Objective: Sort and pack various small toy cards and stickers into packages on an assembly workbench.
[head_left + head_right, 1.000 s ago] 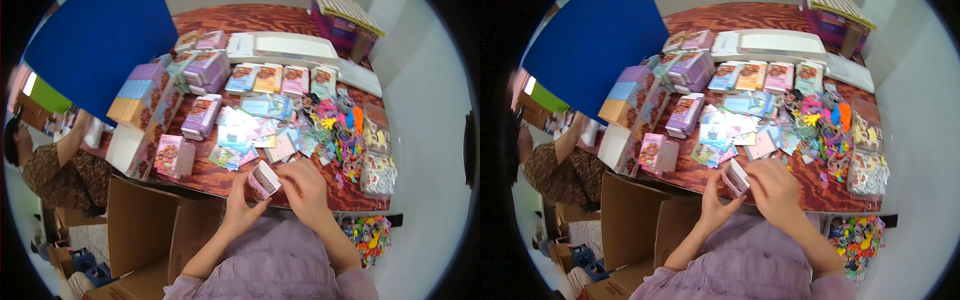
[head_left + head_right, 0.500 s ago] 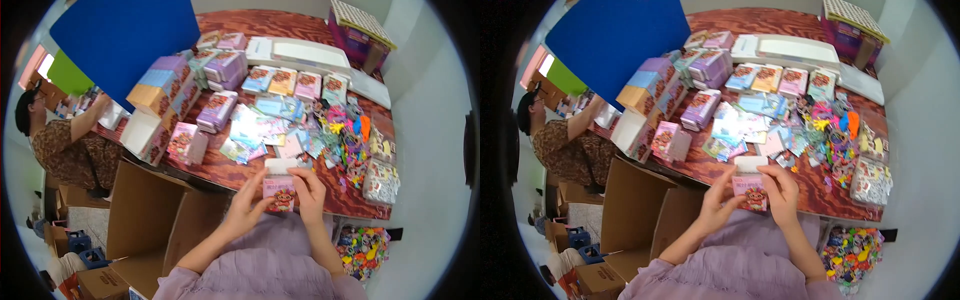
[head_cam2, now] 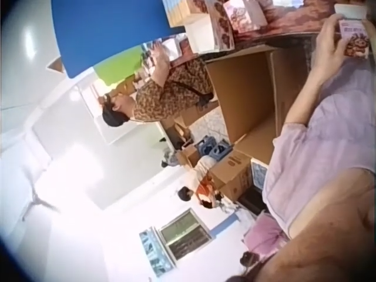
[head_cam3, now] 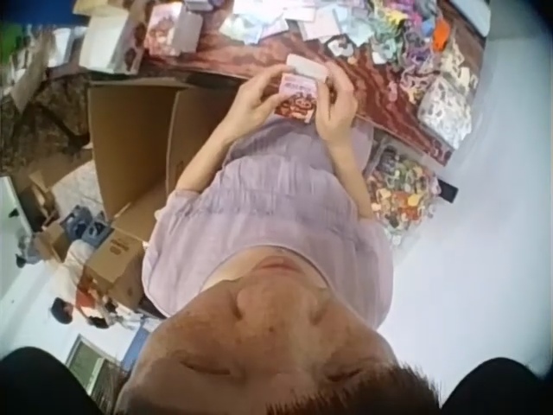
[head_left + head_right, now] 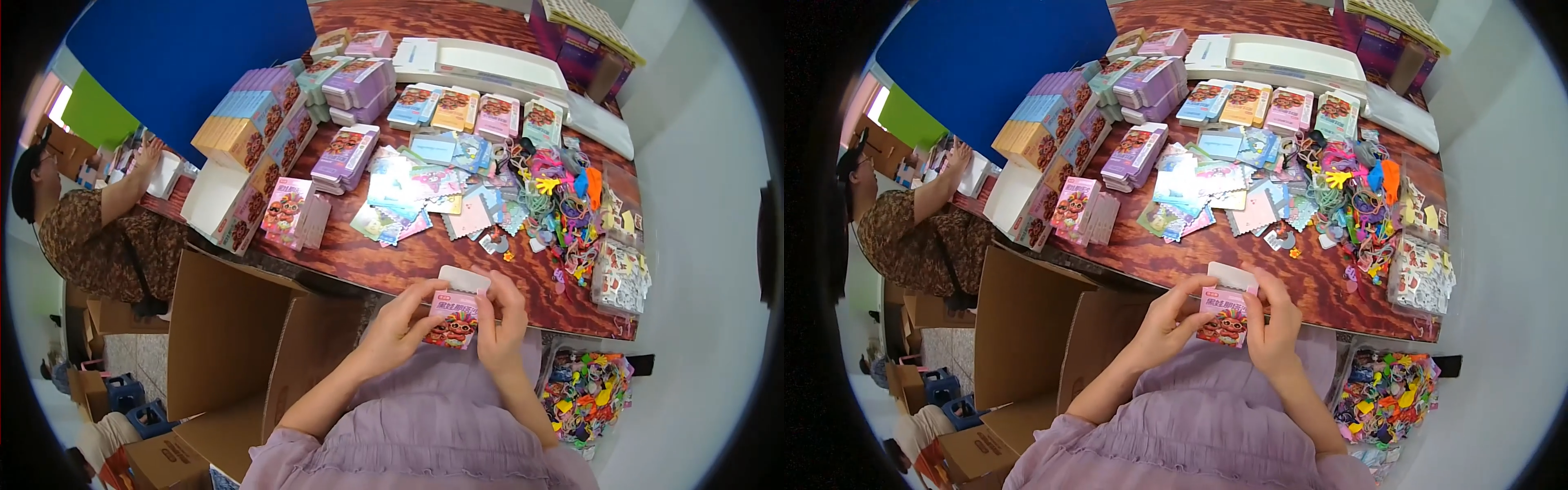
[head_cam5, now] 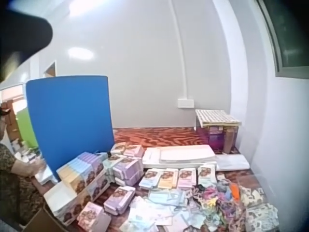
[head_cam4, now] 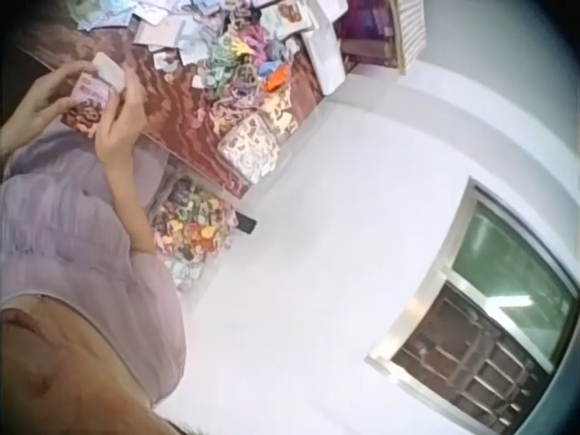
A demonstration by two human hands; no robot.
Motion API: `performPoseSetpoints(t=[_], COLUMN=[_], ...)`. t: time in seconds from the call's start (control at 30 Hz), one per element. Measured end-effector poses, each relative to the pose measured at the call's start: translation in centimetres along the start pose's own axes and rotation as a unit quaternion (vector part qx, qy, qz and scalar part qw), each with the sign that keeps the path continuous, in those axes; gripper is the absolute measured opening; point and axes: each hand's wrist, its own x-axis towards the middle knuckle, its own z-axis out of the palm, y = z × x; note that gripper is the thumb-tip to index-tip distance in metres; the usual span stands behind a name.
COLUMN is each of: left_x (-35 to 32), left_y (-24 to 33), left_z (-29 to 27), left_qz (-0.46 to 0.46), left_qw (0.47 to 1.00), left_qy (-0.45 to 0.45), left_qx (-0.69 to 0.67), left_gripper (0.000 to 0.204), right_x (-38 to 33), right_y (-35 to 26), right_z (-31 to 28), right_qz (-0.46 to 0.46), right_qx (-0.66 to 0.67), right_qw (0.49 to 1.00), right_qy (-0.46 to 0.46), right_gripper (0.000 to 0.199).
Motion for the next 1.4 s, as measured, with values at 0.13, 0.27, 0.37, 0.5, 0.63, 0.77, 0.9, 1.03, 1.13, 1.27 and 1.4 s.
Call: performPoseSetpoints(t=[0.13,0.27,0.37,0.5,0.63,0.77,0.9,1.03,1.13,1.27,1.4], left_x=[-0.3,-0.5,-0.3,0.0,0.1,0.2,0.1,-0.1,-0.2,-0.4,-0.8], left_y=[0.4,0.3,-0.3,-0.1,-0.3,-0.2,0.8,1.2,1.1,0.8,0.2], left_z=[-0.1,-0.4,-0.4,-0.3,-0.1,-0.5,-0.3,-0.3,-0.4,-0.4,-0.3], left_qz=[-0.055,-0.079,-0.051,-0.064,-0.039,-0.042,-0.091,-0.091,-0.073,-0.095,-0.059], left_qw=[0.998,0.996,0.998,0.998,0.998,0.997,0.995,0.995,0.997,0.995,0.998], left_qy=[0.019,0.004,0.005,0.015,0.047,0.024,-0.002,-0.018,-0.013,-0.004,0.012], left_qx=[-0.024,-0.032,-0.021,-0.004,0.030,0.066,0.027,0.040,0.038,0.026,0.034], left_gripper=[0.044,0.044,0.045,0.048,0.052,0.055,0.058,0.060,0.062,0.065,0.066], right_x=[0.1,0.4,1.4,2.4,2.2,2.3,2.6,3.1,3.2,3.2,3.0], right_y=[0.6,1.7,-0.7,-0.2,0.7,0.5,0.9,0.7,0.7,0.2,-0.1], right_z=[0.5,-0.4,0.1,-0.6,-0.5,-0.4,-1.1,-1.9,-1.8,-2.1,-2.8], right_qz=[0.110,0.126,0.226,0.134,0.142,0.262,0.318,0.347,0.306,0.237,0.107], right_qx=[0.137,0.119,0.170,0.070,0.167,0.219,0.220,0.234,0.222,0.177,0.088], right_qw=[0.984,0.983,0.959,0.985,0.966,0.932,0.913,0.897,0.914,0.937,0.965], right_qy=[0.022,-0.055,-0.021,-0.077,-0.140,-0.124,-0.131,-0.142,-0.147,-0.186,-0.223], right_gripper=[0.021,0.014,0.006,0.008,0.012,0.009,0.008,0.007,0.006,0.008,0.016])
